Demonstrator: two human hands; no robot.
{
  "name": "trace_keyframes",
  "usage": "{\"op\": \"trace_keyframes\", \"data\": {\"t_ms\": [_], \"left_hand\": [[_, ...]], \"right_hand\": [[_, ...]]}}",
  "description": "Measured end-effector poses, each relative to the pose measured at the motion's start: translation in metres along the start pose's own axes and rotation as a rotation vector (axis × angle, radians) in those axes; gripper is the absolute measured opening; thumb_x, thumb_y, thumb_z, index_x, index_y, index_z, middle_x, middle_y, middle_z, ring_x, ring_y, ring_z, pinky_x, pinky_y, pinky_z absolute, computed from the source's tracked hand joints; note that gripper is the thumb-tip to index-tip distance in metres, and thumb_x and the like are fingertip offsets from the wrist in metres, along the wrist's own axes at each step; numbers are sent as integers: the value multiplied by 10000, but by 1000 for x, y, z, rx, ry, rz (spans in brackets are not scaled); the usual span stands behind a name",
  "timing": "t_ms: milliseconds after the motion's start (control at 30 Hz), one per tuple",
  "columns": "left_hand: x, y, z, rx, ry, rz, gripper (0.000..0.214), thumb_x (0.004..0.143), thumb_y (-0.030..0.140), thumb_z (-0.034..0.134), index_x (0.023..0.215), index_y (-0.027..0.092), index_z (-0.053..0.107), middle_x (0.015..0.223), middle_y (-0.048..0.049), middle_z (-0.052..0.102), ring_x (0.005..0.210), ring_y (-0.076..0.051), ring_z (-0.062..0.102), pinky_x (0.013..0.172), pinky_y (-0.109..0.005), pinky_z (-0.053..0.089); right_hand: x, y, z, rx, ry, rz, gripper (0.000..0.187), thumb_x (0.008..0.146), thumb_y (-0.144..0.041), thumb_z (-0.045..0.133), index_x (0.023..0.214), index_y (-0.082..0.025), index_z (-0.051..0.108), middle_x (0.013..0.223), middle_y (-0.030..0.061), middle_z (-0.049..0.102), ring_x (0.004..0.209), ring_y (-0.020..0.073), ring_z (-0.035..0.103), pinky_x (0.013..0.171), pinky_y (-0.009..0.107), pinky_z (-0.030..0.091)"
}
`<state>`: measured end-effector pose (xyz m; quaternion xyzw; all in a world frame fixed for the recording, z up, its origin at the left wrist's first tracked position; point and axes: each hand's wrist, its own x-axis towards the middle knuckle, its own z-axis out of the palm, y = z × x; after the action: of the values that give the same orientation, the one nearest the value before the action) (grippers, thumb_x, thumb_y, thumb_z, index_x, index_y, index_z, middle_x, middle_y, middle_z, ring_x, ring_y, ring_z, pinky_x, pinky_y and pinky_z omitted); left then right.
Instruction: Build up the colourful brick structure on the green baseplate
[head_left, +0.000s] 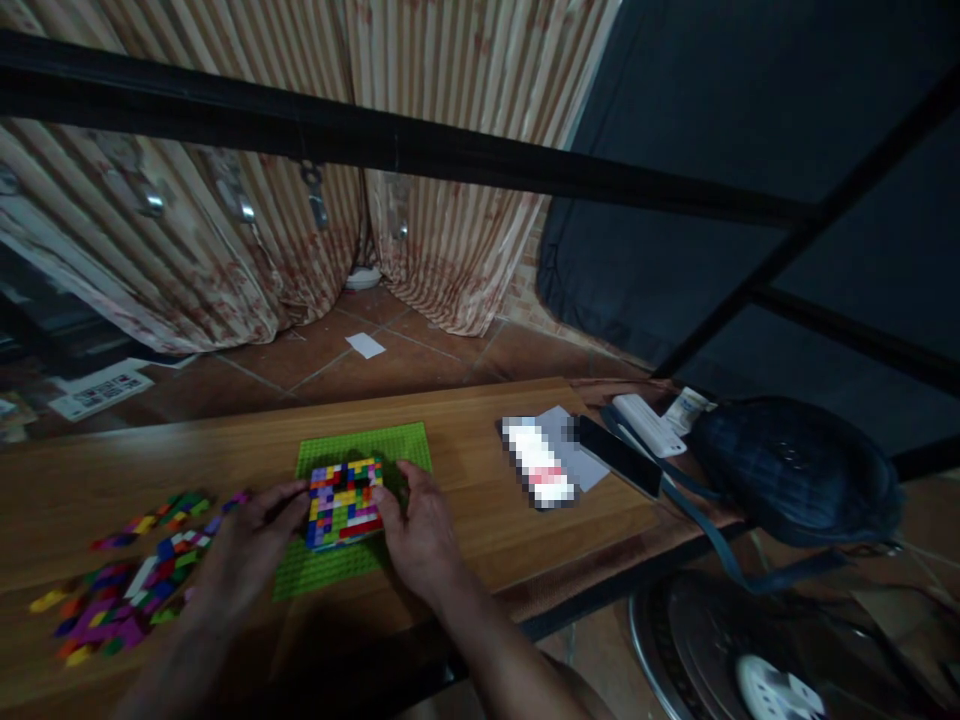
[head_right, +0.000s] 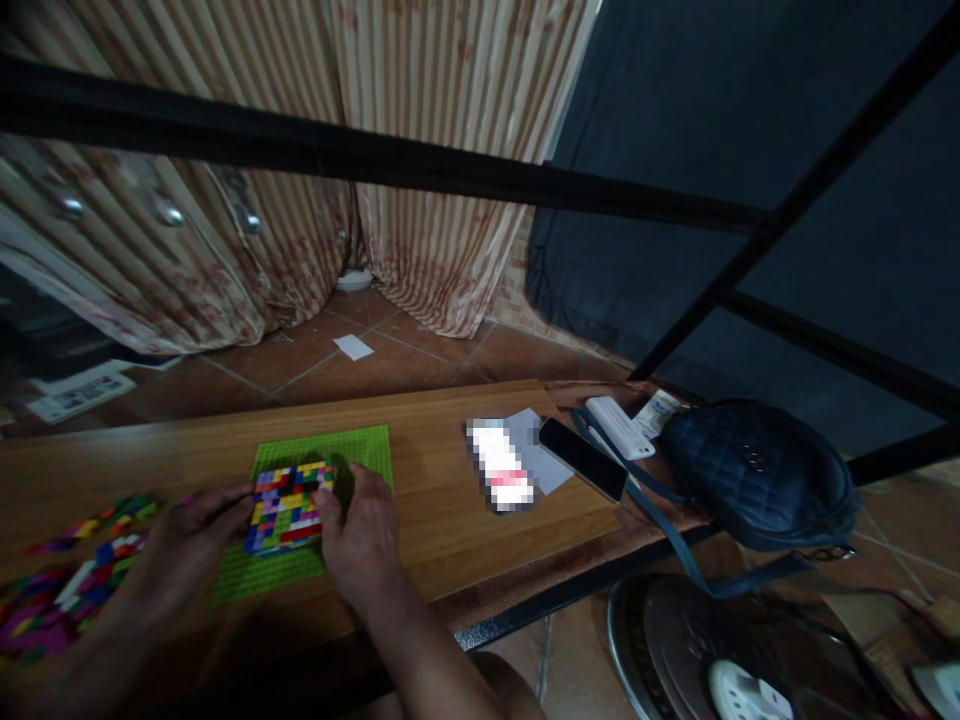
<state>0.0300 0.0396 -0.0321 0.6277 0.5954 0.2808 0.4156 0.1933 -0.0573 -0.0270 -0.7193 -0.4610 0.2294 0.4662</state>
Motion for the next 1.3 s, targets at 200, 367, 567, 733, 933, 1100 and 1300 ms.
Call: {"op": "trace_keyframes", "data": {"t_ms": [200,367,567,733,933,1100,1300], "left_hand": [[-9,1,16,82,159,25,407,775,490,470,937,200,707,962,-71,736,933,-280,664,885,-398,511],[-26,16,35,-76,182,44,470,860,515,379,1077,201,652,1112,-68,698,1073,-253,623,960,-361,478],[-31,16,48,-118,149,22,525,867,448,437,1302,163,502,1341,-133,562,1239,-256,523,1059,-383,386],[-34,17,51,-108,130,18,539,847,352,475,1338,130,449,1313,-171,569,1195,-276,549,1030,-419,405],[-38,19,55,-212,155,13,447,821,338,506,1235,173,532,1277,-124,595,1175,-244,552,1030,-381,395],[-37,18,60,-238,179,23,394,845,451,448,1099,190,598,1098,-97,671,1043,-246,610,943,-381,446],[-35,17,63,-228,219,46,331,830,458,460,939,187,617,887,-63,684,840,-218,632,788,-332,480]], "right_hand": [[-5,-3,12,30,-57,-29,543,866,-447,522,1307,-131,514,1253,161,596,1189,297,535,1029,459,407],[-5,-2,17,68,-50,-16,567,847,-460,540,1322,-153,498,1287,145,577,1212,284,520,1055,446,383],[-5,-5,24,105,-70,45,657,867,-505,483,1381,-101,422,1405,174,474,1316,280,427,1102,433,318],[-3,-6,26,114,-9,113,638,882,-514,439,1345,-76,465,1354,187,522,1270,282,476,1082,425,335],[5,4,27,113,122,100,534,868,-520,460,1219,-136,579,1238,160,613,1173,277,548,1017,426,393],[15,11,34,194,144,127,478,867,-514,444,1169,-178,601,1204,119,634,1130,243,570,992,400,408],[18,10,37,225,121,109,362,888,-446,410,1075,-219,622,1076,63,685,994,199,618,893,344,454]]}}
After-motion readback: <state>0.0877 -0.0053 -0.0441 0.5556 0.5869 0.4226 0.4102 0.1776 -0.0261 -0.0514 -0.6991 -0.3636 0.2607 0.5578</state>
